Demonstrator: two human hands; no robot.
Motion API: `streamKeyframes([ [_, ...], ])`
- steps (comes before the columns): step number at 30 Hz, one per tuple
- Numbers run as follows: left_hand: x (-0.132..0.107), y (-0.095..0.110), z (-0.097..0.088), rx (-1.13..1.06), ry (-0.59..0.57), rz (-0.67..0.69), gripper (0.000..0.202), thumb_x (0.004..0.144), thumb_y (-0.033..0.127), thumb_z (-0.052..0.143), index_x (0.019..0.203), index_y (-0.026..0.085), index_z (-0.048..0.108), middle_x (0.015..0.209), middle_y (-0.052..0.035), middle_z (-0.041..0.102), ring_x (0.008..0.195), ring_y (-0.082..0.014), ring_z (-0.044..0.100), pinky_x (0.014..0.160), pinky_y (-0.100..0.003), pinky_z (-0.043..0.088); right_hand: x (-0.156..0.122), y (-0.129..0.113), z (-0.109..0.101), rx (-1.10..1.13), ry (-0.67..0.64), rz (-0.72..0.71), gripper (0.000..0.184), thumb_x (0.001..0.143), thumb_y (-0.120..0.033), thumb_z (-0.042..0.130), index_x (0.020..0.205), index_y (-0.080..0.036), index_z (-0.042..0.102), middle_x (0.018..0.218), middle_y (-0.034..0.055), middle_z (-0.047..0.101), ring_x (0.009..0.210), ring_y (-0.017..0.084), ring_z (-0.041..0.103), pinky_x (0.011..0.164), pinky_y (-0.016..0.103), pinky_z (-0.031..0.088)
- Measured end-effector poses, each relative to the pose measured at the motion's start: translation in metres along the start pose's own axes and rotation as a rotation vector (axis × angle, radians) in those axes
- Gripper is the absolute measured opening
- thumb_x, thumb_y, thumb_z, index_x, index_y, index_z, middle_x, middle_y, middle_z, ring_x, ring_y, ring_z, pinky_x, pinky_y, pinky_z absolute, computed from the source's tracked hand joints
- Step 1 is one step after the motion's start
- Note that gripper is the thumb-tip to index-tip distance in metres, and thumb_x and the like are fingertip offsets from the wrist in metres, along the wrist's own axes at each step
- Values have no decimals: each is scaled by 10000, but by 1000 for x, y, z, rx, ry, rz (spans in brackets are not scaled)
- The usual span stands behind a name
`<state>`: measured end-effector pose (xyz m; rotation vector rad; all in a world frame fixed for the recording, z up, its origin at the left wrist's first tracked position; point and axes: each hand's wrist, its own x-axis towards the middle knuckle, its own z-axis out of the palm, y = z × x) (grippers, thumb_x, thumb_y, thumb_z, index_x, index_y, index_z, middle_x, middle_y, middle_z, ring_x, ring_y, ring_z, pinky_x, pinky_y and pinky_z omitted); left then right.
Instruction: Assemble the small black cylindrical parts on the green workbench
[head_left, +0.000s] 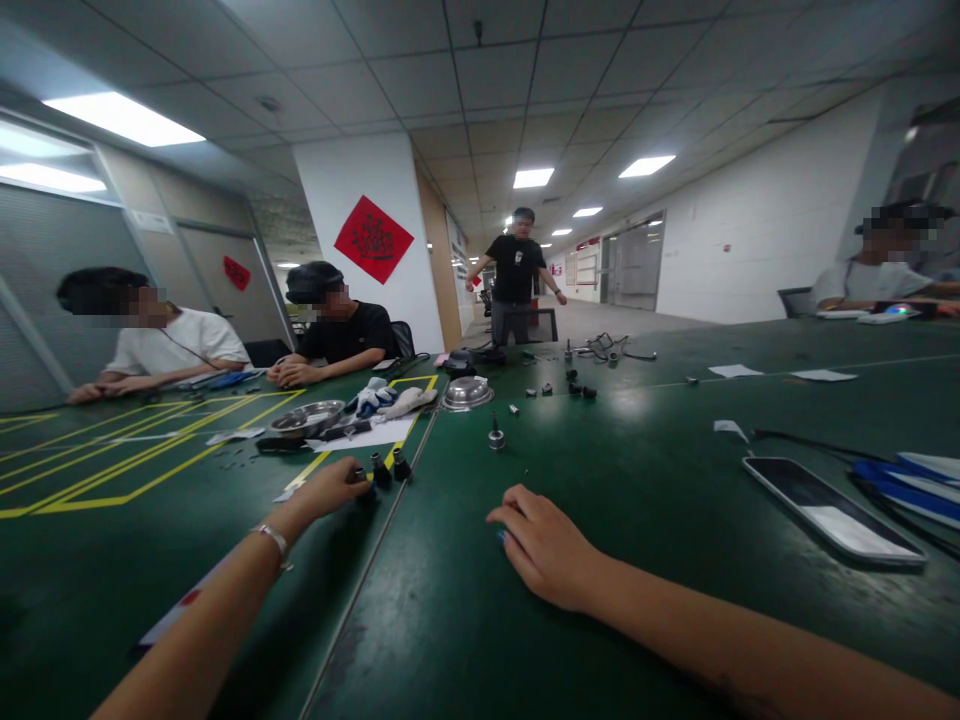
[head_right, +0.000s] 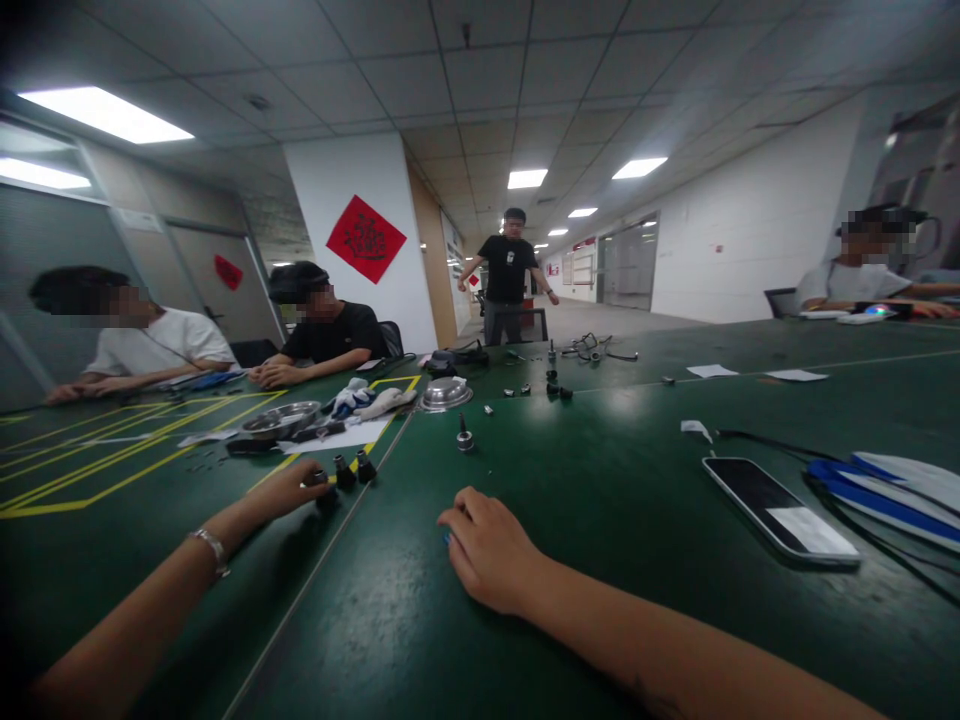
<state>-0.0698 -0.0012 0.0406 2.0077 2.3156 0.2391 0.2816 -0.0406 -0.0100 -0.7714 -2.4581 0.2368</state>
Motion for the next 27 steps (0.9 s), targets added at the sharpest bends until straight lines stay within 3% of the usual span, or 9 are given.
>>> streamKeyframes([
  [5,-3,5,10,111,162,-5,596,774,400,531,1266,80,425,1223,-211,576,1144,-355,534,929,-428,417,0,-1,-1,8,-12,6,286,904,-164,455,1173,-146,550,1065,95,496,894,200,513,784,333,432],
  [7,-4,12,15,183,244,61,643,792,426,534,1310,71,398,1272,-210,540,1200,-351,482,984,-430,374,0,-1,-1,7,-11,-3,278,903,-160,456,1161,-145,556,1060,94,497,893,198,513,789,332,430],
  [11,-8,30,25,304,388,186,537,834,407,518,1270,96,473,1247,-181,568,1231,-336,444,1001,-440,356,1,1,2,6,-10,-25,257,900,-153,463,1134,-138,569,1047,93,496,879,192,514,776,325,428],
  [15,-13,46,35,324,381,270,462,828,350,566,1235,137,522,1245,-147,589,1280,-346,381,1032,-472,303,1,3,4,-6,-15,-44,242,890,-143,475,1108,-135,580,1033,90,491,870,189,512,773,322,421],
  [19,-16,56,42,303,394,332,365,827,263,570,1185,197,551,1197,-98,612,1244,-316,419,1033,-459,298,1,3,4,-10,-30,-47,233,890,-143,477,1096,-138,586,1027,86,493,869,189,513,772,322,418],
  [27,-16,64,45,186,277,370,209,847,103,426,970,176,578,1012,-94,611,935,-248,584,855,-379,444,1,2,1,-13,-73,-58,227,899,-153,468,1087,-144,595,1039,89,499,862,187,518,766,317,414],
])
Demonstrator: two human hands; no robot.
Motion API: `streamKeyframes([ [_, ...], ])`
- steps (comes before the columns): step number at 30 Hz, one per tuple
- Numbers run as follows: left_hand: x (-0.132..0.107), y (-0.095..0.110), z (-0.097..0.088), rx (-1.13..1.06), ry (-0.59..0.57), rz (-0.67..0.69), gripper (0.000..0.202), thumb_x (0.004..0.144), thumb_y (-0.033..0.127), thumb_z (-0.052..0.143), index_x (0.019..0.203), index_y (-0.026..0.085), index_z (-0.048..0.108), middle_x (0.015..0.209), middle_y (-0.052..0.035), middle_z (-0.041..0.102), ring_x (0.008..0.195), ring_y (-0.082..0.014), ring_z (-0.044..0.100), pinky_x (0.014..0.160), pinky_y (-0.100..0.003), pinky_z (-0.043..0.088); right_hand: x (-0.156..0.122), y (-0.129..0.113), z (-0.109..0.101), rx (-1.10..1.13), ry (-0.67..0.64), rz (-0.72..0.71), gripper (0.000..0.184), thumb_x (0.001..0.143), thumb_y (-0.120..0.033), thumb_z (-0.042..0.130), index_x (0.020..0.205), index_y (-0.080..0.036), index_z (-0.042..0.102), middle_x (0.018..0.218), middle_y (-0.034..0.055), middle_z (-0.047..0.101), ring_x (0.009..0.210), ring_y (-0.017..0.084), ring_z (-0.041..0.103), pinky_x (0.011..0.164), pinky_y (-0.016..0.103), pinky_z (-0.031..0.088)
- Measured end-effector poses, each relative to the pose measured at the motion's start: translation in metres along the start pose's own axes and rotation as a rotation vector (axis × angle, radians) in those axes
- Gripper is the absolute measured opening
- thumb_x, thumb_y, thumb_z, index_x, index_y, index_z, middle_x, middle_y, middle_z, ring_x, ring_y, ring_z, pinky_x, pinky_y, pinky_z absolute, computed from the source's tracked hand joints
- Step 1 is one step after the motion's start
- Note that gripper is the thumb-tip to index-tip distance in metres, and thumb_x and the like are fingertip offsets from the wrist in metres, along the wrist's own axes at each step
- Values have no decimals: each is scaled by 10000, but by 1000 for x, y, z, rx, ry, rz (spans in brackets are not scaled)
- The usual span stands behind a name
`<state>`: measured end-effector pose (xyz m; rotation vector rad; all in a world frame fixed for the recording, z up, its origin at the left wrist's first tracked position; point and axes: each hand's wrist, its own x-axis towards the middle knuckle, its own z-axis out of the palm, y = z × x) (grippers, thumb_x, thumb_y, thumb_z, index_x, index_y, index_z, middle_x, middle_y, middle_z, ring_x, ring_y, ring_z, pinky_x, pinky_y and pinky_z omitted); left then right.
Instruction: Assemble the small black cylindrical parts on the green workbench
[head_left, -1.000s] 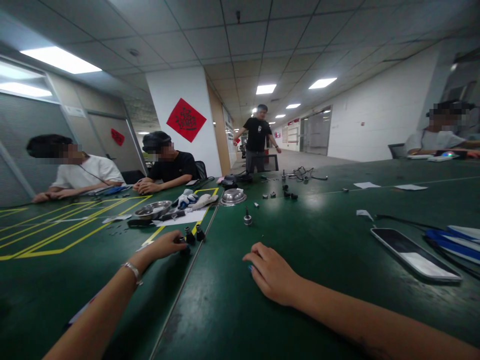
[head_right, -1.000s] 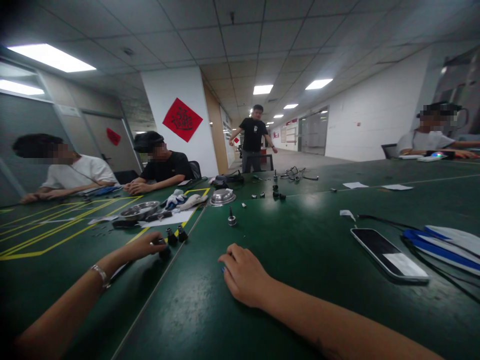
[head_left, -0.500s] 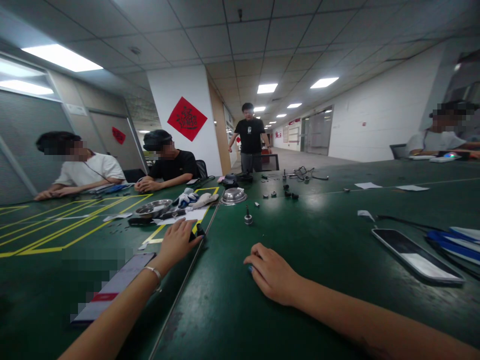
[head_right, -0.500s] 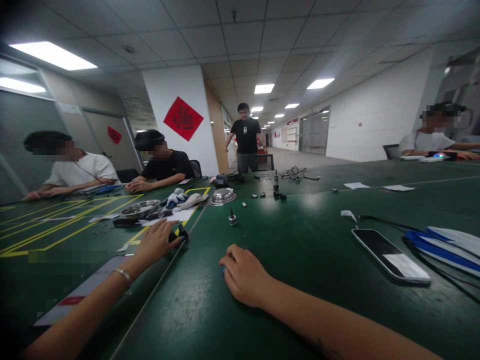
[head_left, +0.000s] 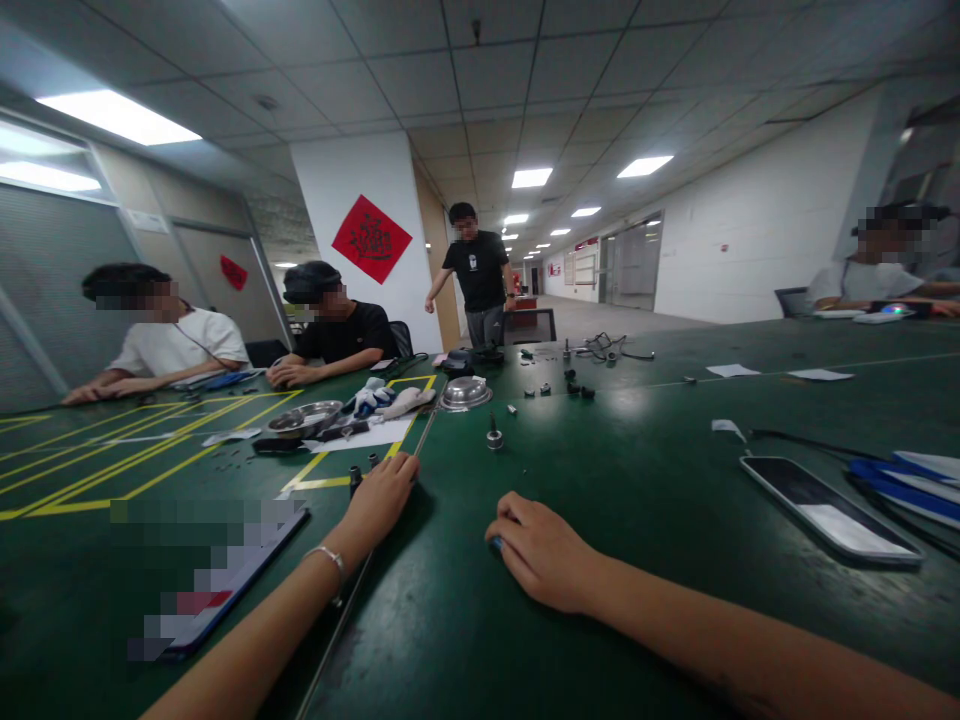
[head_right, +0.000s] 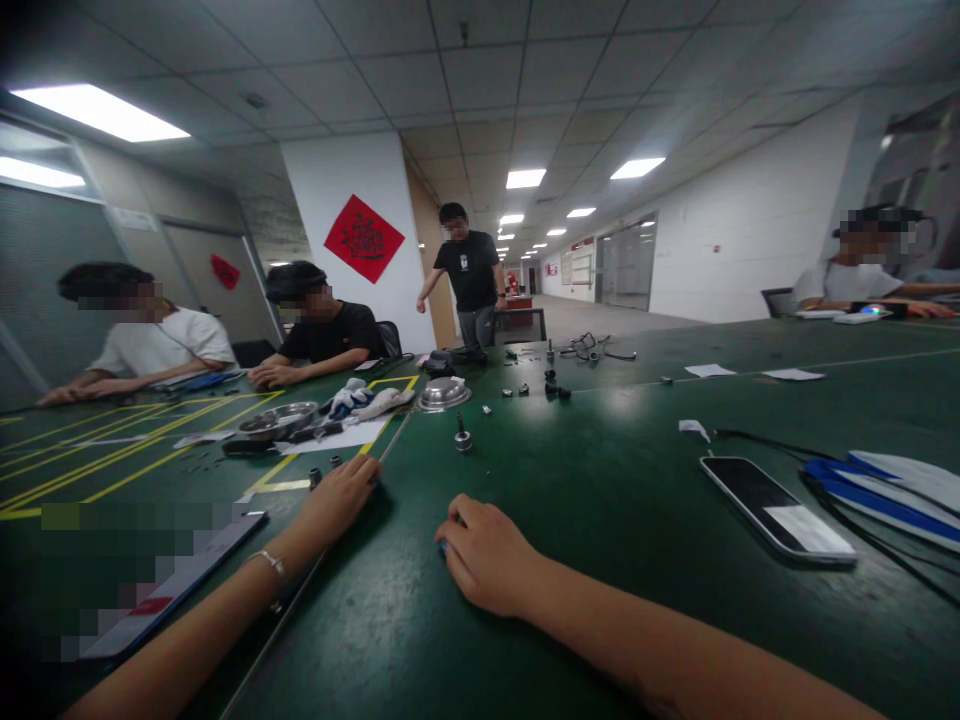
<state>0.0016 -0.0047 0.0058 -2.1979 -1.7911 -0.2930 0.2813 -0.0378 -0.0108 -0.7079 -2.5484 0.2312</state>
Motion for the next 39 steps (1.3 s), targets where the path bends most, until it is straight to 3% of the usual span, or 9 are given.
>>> streamKeyframes([
  [6,1,-3,8,-80,7,36,268,873,141,413,1116,164,522,1084,-118,619,1045,-271,569,914,-430,437,0,-1,-1,-15,-10,0,218,889,-146,470,1059,-150,606,1025,87,508,867,194,515,766,319,412],
  [9,0,5,10,-150,-18,112,265,895,154,391,1127,184,517,1106,-88,616,1047,-223,581,950,-382,435,0,-1,-1,-27,-2,-5,218,886,-140,468,1058,-151,602,1024,87,512,864,195,515,764,321,411],
  [14,-9,44,5,-469,-35,264,248,919,186,377,1141,206,486,1093,-65,589,1001,-191,586,909,-345,468,0,-1,-1,-28,20,-2,235,897,-145,456,1103,-146,570,1027,86,522,877,197,515,771,326,415],
  [18,-19,79,-3,-657,-100,304,297,903,170,418,1193,233,435,1114,-44,587,1014,-181,582,921,-330,462,0,0,3,-28,59,26,274,896,-142,444,1159,-129,516,1039,95,528,909,211,511,804,349,423],
  [21,-23,92,-7,-720,-125,302,302,884,156,440,1175,237,447,1130,-44,591,1031,-188,576,935,-336,452,1,3,7,-22,85,46,278,903,-153,435,1172,-123,496,1053,101,530,926,217,510,825,359,425],
  [33,-26,93,-5,-812,-160,311,510,819,137,533,1282,262,362,1210,-63,563,1098,-218,546,979,-404,424,1,3,7,3,102,6,288,882,-138,454,1164,-129,506,1122,123,558,997,233,523,871,382,422],
  [39,-29,91,-2,-777,-126,339,576,808,151,533,1318,246,283,1170,-76,544,1078,-222,541,968,-406,436,1,4,8,8,112,-18,209,883,-117,470,1077,-154,536,1015,87,581,909,207,542,810,346,434],
])
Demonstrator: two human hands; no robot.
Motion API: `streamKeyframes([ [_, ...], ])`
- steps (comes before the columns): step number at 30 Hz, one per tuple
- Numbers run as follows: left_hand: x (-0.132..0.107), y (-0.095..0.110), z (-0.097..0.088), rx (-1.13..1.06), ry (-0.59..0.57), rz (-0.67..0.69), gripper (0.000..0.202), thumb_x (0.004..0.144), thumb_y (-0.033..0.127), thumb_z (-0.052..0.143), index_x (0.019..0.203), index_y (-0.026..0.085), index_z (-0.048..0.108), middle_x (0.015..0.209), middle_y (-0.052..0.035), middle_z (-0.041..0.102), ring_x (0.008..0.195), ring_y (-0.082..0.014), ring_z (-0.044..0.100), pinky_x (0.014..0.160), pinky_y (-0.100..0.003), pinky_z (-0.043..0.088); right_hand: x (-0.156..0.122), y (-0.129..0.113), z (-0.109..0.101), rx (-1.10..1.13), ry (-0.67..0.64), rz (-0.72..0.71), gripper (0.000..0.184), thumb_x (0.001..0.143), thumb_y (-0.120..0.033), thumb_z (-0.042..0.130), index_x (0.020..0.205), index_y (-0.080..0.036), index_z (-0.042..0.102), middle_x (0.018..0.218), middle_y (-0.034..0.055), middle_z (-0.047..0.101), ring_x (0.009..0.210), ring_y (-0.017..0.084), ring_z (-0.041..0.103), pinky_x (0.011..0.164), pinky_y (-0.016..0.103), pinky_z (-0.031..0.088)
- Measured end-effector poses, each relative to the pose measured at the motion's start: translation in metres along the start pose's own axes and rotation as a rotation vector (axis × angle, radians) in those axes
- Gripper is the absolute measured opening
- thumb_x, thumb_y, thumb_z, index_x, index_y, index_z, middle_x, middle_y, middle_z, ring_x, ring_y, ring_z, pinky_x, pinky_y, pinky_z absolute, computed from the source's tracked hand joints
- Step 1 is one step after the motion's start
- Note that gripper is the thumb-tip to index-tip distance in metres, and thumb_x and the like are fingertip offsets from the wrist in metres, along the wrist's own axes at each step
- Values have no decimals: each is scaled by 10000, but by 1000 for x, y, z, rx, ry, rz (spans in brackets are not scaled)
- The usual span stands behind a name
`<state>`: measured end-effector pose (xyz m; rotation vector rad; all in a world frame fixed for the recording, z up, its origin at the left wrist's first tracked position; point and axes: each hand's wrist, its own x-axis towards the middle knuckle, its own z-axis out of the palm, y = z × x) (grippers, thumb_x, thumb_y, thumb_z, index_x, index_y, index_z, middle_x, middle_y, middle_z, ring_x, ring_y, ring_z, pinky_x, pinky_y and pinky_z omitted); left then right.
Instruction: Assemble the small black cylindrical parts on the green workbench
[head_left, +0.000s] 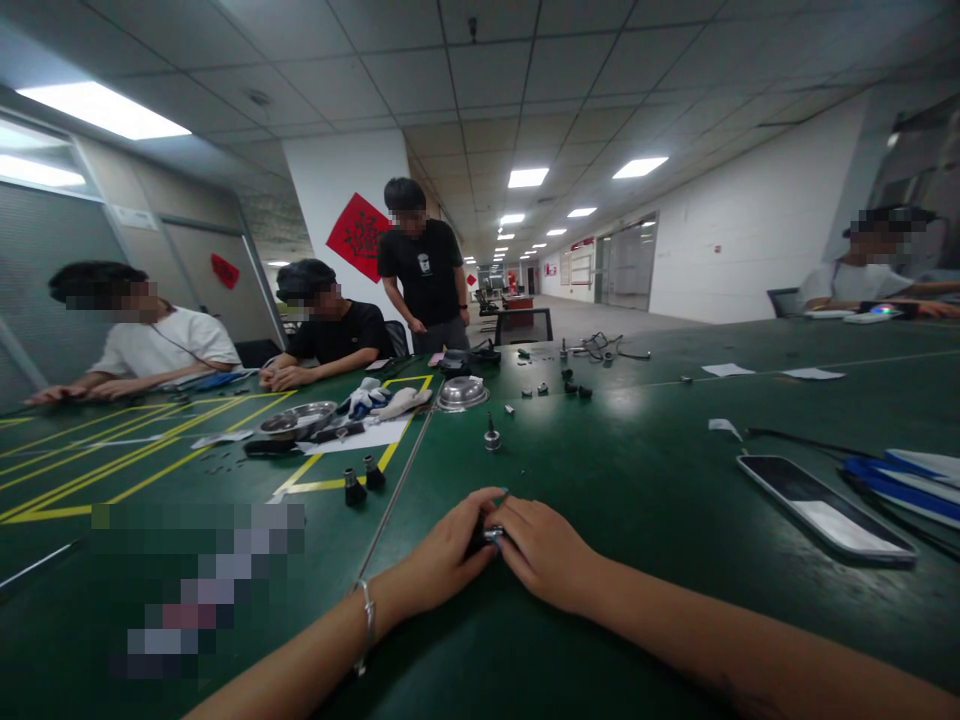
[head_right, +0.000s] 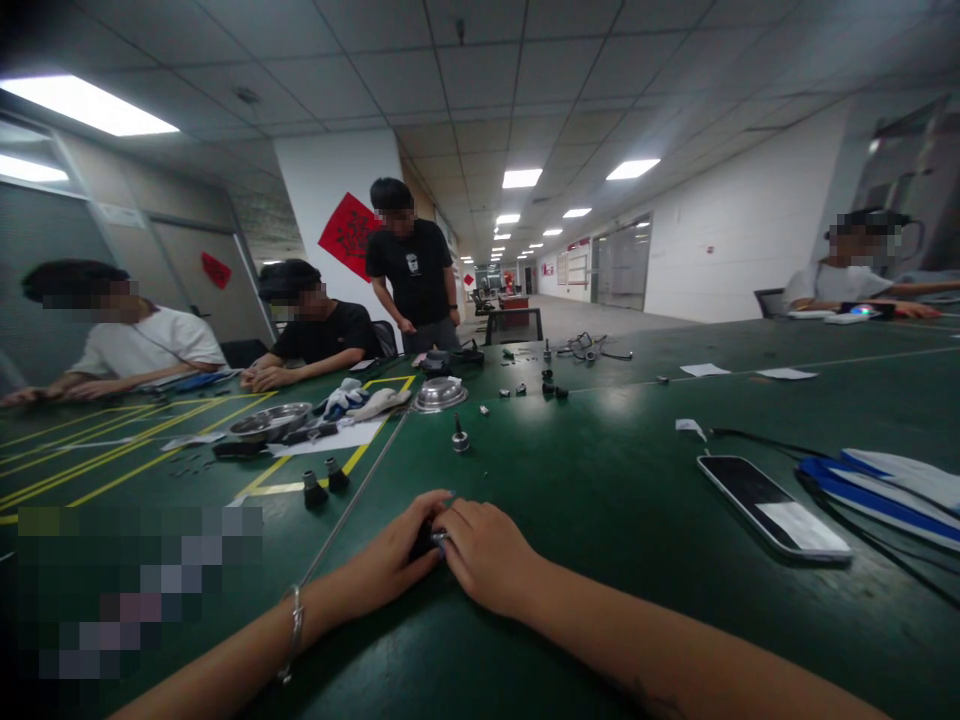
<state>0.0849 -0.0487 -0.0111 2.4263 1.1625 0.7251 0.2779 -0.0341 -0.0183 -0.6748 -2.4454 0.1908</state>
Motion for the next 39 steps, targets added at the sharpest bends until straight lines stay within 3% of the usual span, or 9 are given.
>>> streamKeyframes([
  [5,-2,-13,4,154,63,47,428,783,138,538,1167,212,365,1199,-117,464,1152,-263,449,1019,-470,374,1,0,0,-35,25,-14,229,884,-84,441,1082,-164,526,985,73,549,864,196,528,776,323,433],
  [12,1,-12,3,129,69,13,209,826,93,439,987,217,392,1020,-70,473,968,-209,481,928,-419,440,1,0,0,-77,48,-4,248,889,-75,407,1081,-166,535,973,71,540,852,197,520,763,326,422],
  [18,4,-16,4,-58,101,-2,384,776,69,509,1069,240,330,1046,-42,482,987,-187,520,904,-385,452,0,-1,-2,-72,74,10,243,889,-78,421,1090,-161,529,979,69,545,859,198,525,750,321,416],
  [23,9,-16,1,-296,115,-78,505,730,108,612,1062,252,261,924,13,574,846,-159,603,773,-324,497,1,-2,-3,-70,76,2,230,881,-70,436,1076,-147,531,976,69,555,872,199,528,752,319,414],
  [26,9,-10,-2,-312,69,-92,526,711,94,623,1095,249,299,904,20,624,830,-162,624,768,-323,488,1,-1,-1,-82,83,7,233,876,-71,440,1077,-148,529,984,70,558,870,200,524,746,320,414],
  [30,9,-4,-6,-327,20,-79,509,710,74,599,1124,244,357,957,4,664,923,-173,631,874,-360,462,1,1,1,-110,99,27,207,882,-76,433,1048,-141,539,962,71,558,853,201,522,740,325,415],
  [39,9,-5,-5,-306,42,-107,481,695,71,614,1106,230,419,959,-3,684,939,-178,636,880,-348,458,1,4,4,-135,114,25,179,869,-73,472,999,-155,563,925,56,563,836,192,529,728,313,421],
])
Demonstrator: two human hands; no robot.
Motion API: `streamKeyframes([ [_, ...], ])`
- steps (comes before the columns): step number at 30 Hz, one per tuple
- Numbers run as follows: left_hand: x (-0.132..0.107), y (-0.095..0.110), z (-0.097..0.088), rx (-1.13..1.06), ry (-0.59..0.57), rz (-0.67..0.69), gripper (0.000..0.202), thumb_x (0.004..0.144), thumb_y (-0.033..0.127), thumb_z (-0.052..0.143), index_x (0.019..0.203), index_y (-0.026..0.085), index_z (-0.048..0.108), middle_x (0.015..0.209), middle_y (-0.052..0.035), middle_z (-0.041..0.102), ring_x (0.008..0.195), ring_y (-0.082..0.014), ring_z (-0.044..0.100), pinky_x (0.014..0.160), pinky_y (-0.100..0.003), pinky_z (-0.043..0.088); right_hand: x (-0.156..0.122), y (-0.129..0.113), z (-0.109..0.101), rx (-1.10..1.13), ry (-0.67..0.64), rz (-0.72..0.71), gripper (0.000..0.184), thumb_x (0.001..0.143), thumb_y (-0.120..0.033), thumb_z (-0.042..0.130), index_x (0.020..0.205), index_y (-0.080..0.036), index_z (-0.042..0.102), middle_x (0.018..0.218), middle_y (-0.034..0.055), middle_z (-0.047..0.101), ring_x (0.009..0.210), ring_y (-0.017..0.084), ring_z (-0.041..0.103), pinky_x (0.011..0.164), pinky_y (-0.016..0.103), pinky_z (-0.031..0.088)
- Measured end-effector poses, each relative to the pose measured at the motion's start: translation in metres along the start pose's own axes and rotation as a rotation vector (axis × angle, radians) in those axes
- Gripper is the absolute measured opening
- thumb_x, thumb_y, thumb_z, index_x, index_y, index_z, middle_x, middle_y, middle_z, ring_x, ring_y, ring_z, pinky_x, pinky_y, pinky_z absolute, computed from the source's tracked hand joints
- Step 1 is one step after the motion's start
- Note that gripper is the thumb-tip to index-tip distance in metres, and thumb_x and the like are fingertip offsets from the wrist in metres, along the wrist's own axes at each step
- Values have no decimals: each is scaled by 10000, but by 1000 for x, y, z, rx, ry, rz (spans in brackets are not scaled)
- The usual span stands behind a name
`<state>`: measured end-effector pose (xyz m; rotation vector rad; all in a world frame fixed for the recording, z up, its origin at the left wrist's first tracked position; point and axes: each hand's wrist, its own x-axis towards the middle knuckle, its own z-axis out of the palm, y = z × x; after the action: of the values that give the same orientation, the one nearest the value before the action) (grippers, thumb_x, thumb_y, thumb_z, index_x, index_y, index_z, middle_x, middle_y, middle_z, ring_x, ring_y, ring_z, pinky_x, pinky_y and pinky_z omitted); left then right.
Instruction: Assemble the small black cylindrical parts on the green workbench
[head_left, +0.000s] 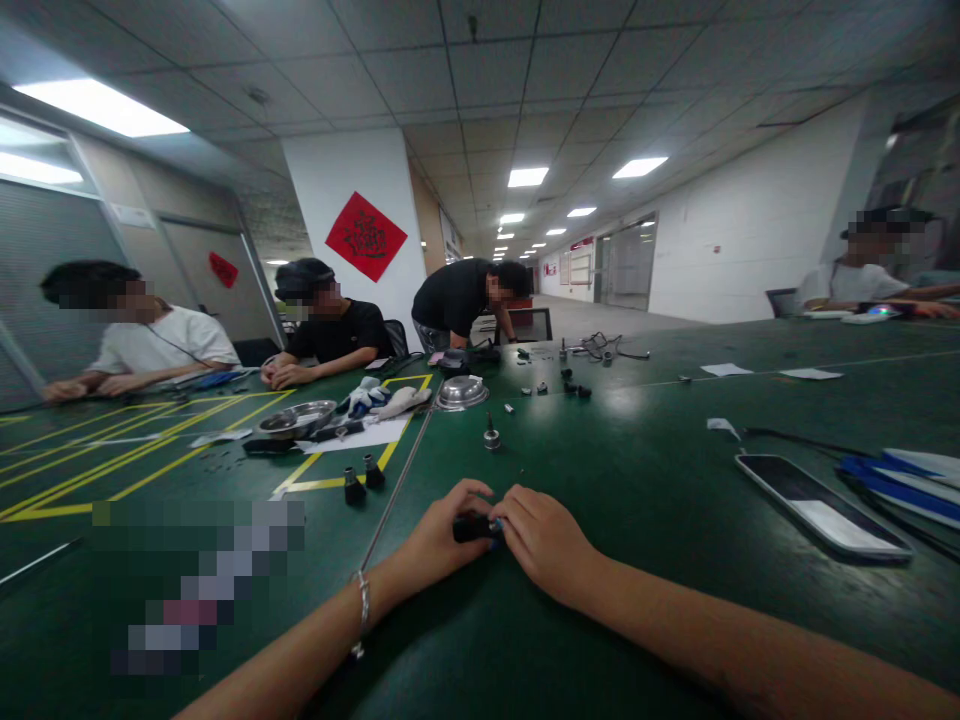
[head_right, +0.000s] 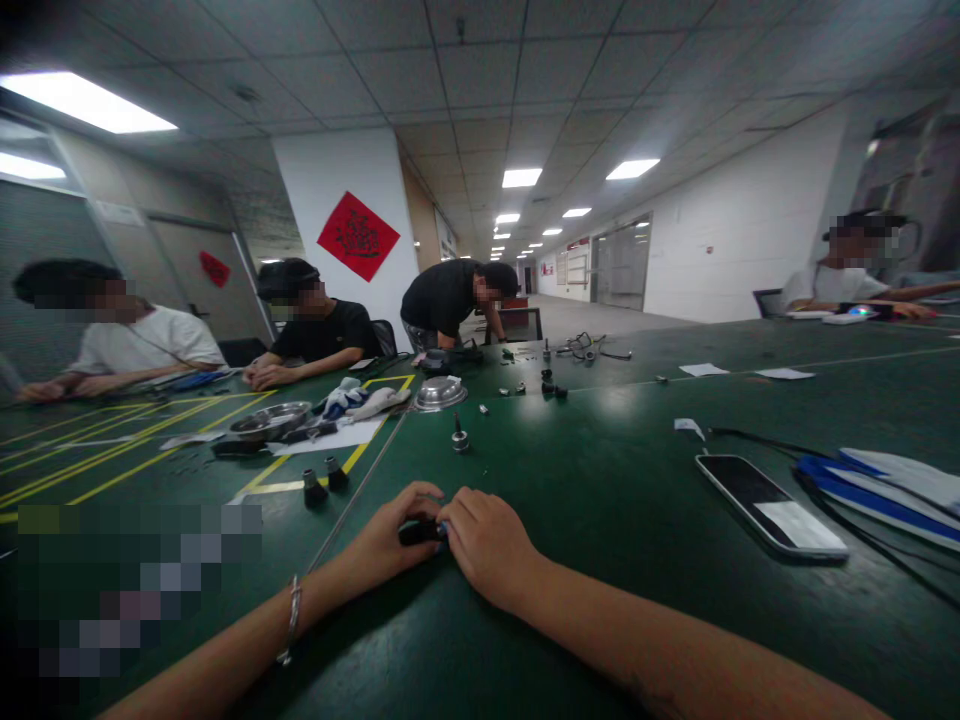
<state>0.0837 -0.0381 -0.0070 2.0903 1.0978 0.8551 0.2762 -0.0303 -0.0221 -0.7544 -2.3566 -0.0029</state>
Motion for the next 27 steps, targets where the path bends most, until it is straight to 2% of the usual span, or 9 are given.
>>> streamKeyframes([
  [4,0,1,0,23,-5,11,442,717,76,607,1098,222,436,954,-2,674,915,-172,634,839,-324,471,1,0,0,21,3,-14,175,861,-72,478,989,-152,567,924,61,567,847,197,533,744,319,433],
  [8,0,4,-1,67,-31,28,311,743,85,590,1019,206,513,952,-3,643,883,-162,616,789,-298,475,0,-1,-2,69,-3,-14,201,860,-83,457,1020,-152,558,946,70,567,856,198,537,761,328,442],
  [14,0,2,-2,76,-39,31,239,747,93,593,962,189,550,924,0,628,864,-157,600,785,-290,470,0,-3,-4,93,-15,-26,230,851,-83,464,1054,-145,553,972,78,592,866,198,550,759,324,431],
  [19,0,1,-3,115,-50,34,233,746,106,599,962,187,564,912,0,627,843,-155,588,761,-280,465,1,-3,-5,79,-62,52,191,885,-124,489,1059,-150,561,958,72,637,850,205,577,752,323,420],
  [24,0,2,-3,164,-61,40,225,749,118,607,959,189,564,952,-9,635,881,-166,595,801,-294,458,2,-3,-4,46,-114,144,226,905,-184,493,1128,-160,517,945,75,633,824,216,582,717,319,403],
  [27,0,3,-2,196,-66,36,210,741,112,612,929,193,568,933,-3,641,865,-165,602,788,-291,461,1,-4,-5,51,-129,151,240,908,-197,475,1145,-165,496,947,75,624,821,215,572,710,317,389],
])
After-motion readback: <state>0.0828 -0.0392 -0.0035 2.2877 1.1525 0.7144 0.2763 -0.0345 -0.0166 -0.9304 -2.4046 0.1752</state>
